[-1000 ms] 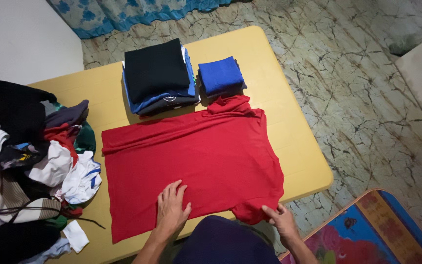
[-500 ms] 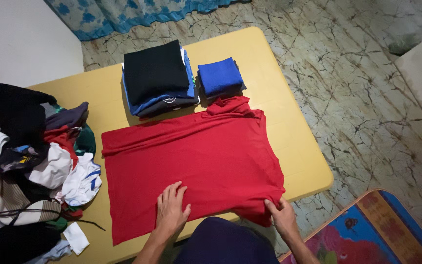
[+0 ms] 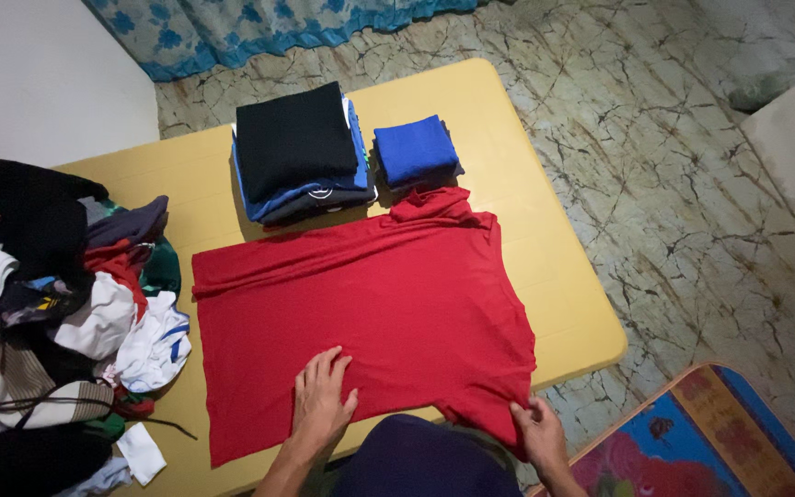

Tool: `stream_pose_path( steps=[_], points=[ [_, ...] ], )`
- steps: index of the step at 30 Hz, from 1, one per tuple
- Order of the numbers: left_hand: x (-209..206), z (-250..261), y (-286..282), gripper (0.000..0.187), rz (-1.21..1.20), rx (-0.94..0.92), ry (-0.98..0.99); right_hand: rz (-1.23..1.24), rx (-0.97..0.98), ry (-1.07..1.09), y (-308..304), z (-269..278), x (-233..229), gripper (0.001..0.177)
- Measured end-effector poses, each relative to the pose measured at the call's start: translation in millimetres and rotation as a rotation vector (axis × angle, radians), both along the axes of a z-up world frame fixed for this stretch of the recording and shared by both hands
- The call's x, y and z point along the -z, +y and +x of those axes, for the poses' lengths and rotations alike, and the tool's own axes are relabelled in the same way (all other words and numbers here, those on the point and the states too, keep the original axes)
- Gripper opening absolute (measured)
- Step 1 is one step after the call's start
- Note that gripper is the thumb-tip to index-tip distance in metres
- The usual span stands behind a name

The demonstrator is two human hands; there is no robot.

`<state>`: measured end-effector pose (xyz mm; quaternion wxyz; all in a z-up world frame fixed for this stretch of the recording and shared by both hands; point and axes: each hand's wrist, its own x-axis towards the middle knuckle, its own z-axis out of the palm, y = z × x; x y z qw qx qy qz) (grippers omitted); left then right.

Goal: The person folds a red t-shirt on a table by hand, smoothing the fabric and folding the sleeves and body into a rectangle.

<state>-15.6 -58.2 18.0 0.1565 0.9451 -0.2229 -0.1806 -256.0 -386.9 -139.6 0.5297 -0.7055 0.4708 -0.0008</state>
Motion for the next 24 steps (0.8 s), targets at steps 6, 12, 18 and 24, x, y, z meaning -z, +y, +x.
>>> stream_pose_path(
  steps=[6, 12, 18, 24],
  points=[
    [-3, 1, -1, 0.065, 0.016, 0.003, 0.025, -0.183, 0.122, 0.161, -6, 9, -32, 0.023],
    [1, 1, 0, 0.067, 0.012, -0.012, 0.007, -0.572, 0.047, -0.077, -21, 77, -84, 0.037],
    [7, 0, 3, 0.061, -0.026, -0.027, 0.025, -0.797, -0.154, -0.019, -35, 143, -94, 0.059],
    [6, 1, 3, 0.068, -0.035, -0.046, 0.069, -0.401, -0.129, 0.121, -40, 160, -81, 0.038]
  ],
)
